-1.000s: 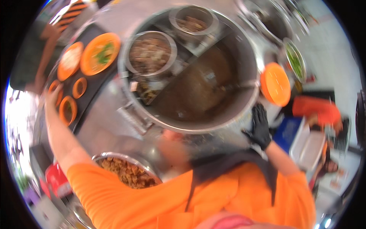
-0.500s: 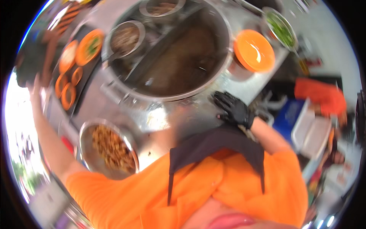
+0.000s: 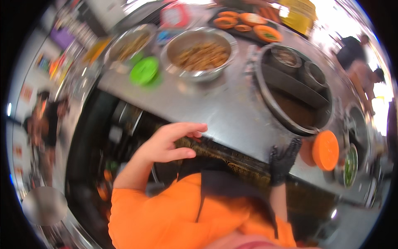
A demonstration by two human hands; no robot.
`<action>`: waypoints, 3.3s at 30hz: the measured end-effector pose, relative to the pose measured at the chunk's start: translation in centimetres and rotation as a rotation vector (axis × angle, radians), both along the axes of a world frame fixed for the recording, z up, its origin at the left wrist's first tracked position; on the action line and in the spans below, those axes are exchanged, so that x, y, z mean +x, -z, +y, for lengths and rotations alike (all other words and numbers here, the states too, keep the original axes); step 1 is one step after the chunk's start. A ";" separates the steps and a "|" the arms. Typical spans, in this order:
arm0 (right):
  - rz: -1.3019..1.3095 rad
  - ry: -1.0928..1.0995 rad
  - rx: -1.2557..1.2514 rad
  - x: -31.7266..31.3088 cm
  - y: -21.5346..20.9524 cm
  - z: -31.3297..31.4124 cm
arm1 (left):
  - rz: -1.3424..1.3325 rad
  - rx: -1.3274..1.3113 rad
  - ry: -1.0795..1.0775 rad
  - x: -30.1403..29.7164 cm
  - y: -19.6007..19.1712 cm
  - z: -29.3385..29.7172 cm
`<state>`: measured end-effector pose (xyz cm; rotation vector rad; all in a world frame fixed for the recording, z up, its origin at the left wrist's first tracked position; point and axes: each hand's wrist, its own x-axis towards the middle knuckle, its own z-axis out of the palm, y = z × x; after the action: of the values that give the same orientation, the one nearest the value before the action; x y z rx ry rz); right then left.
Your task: The person assembles multiple noodle bowls at a food stall. They scoop rice into bowls, add broth, meat, and chopped green onions, then place the finished bowls on the counter. The person also weighs portions of meat on a scale and transfers them into bowls.
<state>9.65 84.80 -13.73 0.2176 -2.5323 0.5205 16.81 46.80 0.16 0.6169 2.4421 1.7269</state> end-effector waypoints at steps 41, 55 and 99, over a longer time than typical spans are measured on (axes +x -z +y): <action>-0.629 -1.445 0.611 51.5 41.3 -96.6 | -1.072 -0.632 -1.618 64.0 43.6 -66.6; -0.866 -1.650 0.516 50.6 47.5 -102.5 | -1.291 -0.723 -1.364 62.6 49.2 -72.2; -1.123 -1.096 -0.169 41.1 38.0 -105.6 | -0.643 0.732 -1.864 68.1 53.4 -69.5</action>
<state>50.71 -20.79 -51.73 1.6932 -3.1330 1.6064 84.86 -22.65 -53.26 -2.4771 1.4051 2.3170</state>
